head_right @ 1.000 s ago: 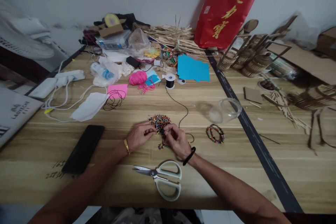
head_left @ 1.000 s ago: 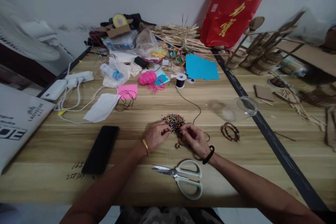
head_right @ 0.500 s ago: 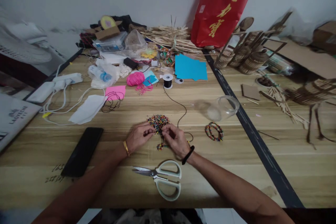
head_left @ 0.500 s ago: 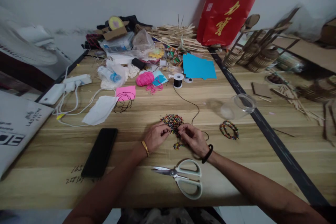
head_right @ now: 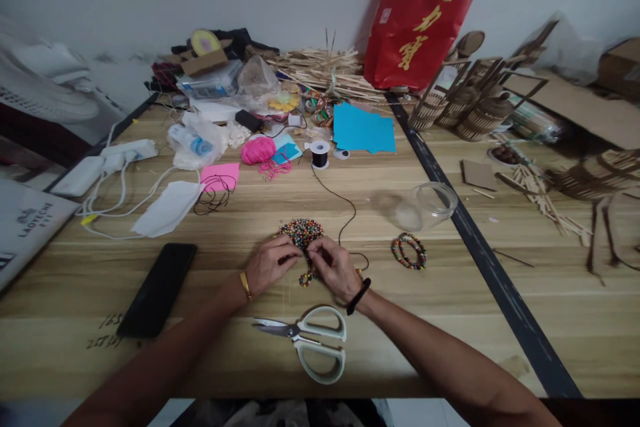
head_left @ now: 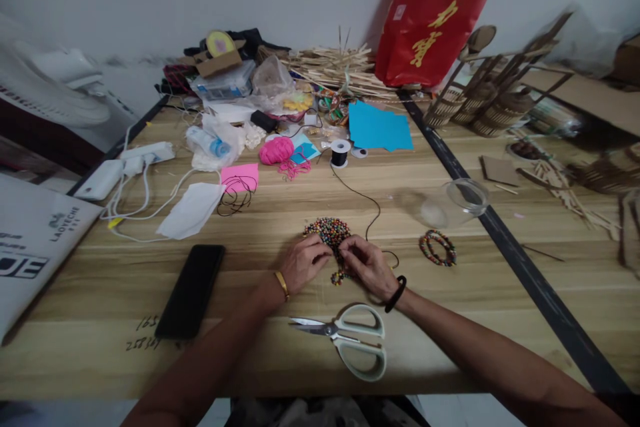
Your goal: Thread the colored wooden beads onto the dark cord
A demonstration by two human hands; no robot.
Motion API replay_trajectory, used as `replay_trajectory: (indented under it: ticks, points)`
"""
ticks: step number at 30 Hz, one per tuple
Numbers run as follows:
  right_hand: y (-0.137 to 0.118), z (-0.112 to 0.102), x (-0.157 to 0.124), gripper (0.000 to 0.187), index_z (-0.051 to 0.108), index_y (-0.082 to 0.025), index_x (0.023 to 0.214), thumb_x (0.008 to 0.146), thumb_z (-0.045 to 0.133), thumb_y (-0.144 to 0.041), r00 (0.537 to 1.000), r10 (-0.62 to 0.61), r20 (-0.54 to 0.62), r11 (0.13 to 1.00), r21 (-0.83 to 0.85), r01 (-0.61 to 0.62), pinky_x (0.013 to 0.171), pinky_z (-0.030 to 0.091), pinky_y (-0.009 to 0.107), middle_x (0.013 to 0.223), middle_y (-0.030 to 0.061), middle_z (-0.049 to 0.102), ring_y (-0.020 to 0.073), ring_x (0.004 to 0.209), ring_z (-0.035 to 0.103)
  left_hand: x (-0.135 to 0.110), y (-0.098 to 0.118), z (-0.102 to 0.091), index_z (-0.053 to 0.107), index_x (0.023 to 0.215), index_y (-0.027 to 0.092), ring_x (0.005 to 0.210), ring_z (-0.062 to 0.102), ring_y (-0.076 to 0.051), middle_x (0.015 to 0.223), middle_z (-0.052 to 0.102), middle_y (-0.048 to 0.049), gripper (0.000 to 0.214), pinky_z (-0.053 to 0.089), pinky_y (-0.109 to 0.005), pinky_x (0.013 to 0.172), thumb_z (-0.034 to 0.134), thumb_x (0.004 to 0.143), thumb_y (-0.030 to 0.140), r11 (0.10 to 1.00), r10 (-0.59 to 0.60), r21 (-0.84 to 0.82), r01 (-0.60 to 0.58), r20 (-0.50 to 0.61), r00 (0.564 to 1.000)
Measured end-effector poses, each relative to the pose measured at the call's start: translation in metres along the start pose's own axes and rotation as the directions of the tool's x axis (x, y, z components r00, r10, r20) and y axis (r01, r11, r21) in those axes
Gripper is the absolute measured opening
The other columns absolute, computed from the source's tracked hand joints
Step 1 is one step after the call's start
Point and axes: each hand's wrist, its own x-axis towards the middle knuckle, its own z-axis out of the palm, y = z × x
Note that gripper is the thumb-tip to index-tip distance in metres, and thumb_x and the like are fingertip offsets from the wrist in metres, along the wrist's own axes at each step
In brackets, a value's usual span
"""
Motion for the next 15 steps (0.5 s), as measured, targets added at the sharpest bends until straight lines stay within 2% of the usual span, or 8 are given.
replay_trajectory:
  ticks: [6,10,15]
  points:
    - [-0.0016,0.0004,0.0001,0.023,0.055,-0.017,0.085,0.087,0.053,-0.04,1.0,0.007,0.007,1.0,0.027,-0.008,0.051,0.041,0.021,0.064,-0.0011,0.053,0.0105,0.054,0.049,0.0012,0.0035,-0.0009,0.068,0.088,0.019,0.076,0.056,-0.014,0.083,0.06,-0.0036,0.015,0.044,-0.026,0.071,0.053,0.087,0.021,0.991,0.007,0.13,-0.016,0.075,0.997]
    - [-0.0006,0.0006,0.0002,0.025,0.055,-0.017,0.086,0.086,0.055,-0.042,0.999,0.03,0.023,0.998,0.059,-0.031,0.05,0.041,0.021,0.064,-0.0017,0.053,0.01,0.053,0.049,0.0016,0.0056,-0.0011,0.068,0.086,0.018,0.075,0.056,-0.015,0.082,0.06,-0.0037,0.014,0.043,-0.027,0.07,0.054,0.086,0.021,0.985,0.003,0.175,-0.017,0.08,0.997]
    - [0.0012,0.0006,-0.0002,0.023,0.056,-0.017,0.084,0.085,0.056,-0.04,0.999,0.031,0.025,0.999,0.017,-0.031,0.05,0.04,0.02,0.063,-0.0019,0.053,0.0097,0.053,0.049,0.0026,0.0069,-0.0012,0.065,0.077,0.016,0.069,0.055,-0.013,0.075,0.061,-0.0026,0.011,0.044,-0.024,0.066,0.056,0.081,0.013,1.0,-0.025,-0.014,0.025,0.006,1.0]
